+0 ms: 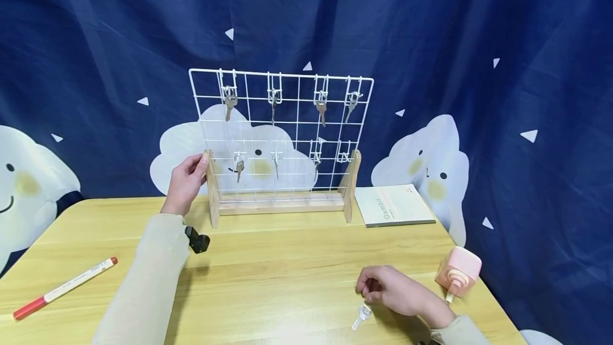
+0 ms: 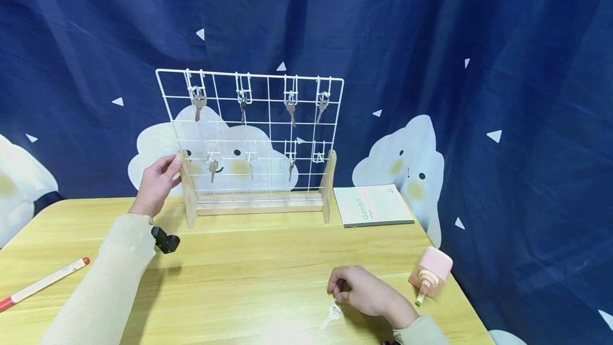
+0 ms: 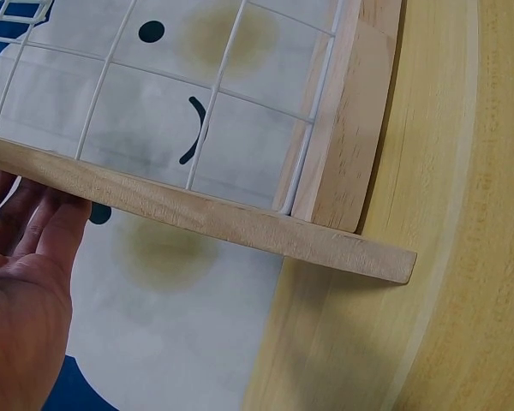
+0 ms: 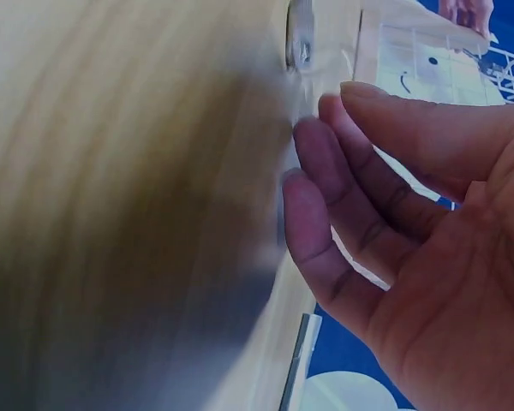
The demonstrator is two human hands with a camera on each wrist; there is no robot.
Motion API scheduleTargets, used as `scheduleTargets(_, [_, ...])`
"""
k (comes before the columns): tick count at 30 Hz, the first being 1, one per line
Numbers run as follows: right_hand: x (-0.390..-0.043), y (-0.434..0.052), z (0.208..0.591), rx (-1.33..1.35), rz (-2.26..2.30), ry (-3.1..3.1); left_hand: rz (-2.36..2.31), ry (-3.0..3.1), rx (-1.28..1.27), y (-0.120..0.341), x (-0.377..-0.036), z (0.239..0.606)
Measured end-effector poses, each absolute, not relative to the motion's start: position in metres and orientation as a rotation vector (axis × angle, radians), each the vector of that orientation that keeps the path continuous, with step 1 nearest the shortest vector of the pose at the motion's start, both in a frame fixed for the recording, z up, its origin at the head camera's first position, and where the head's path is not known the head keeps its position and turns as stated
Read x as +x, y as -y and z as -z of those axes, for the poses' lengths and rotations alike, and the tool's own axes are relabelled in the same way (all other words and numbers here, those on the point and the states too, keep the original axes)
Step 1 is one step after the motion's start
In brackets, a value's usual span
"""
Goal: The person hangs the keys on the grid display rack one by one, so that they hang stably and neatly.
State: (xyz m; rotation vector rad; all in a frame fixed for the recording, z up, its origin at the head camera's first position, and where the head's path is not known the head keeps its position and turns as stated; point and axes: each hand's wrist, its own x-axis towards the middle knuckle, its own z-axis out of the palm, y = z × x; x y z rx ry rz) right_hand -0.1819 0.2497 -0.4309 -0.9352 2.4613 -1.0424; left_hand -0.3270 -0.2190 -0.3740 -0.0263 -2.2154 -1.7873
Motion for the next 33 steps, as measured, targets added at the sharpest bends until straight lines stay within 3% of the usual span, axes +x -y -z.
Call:
scheduleTargets(22, [-0.1743, -0.2584, 0.4337, -1.222, 0.803, -2.544, 1.771, 2.226, -0.024, 0.2191, -0.3256, 0.3730])
scheduleTargets(33, [-0.1733, -0.2562, 0.4334, -1.175, 0.804, -2.557, 1.771, 2.231, -0.015, 0.2196, -0.3266, 0.3742])
